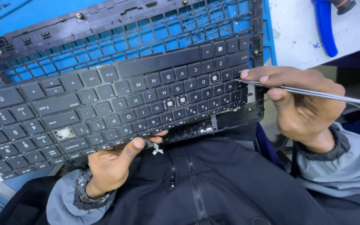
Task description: Repairing or disassembling a laptop keyboard using a metal probe tool to remove keys and access the internal frame.
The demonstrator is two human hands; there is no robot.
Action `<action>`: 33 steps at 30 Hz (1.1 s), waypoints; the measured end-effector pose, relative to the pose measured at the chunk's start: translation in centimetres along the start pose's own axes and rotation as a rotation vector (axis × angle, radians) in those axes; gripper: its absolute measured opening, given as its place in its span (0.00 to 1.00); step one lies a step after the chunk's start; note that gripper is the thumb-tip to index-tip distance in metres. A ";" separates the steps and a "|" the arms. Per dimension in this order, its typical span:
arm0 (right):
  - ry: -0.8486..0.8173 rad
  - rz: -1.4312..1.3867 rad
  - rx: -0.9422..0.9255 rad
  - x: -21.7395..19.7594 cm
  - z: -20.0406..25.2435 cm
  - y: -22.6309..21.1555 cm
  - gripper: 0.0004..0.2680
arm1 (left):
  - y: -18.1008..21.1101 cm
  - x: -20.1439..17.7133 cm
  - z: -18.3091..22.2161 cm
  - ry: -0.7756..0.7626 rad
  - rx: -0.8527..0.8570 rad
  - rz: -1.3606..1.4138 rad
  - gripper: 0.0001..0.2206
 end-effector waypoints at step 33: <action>-0.121 0.317 -0.228 1.7 -2.2 -2.4 0.05 | -3.0 -0.8 0.9 -0.035 -0.223 -0.761 0.17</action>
Point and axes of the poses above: each hand's wrist, its own z-axis away from the middle knuckle, its own x-axis out of the palm, y = z × x, the point moved 6 cm from there along -z, towards the middle knuckle, and after that the axes turned 15 degrees about -x, right-handed, at the moved point
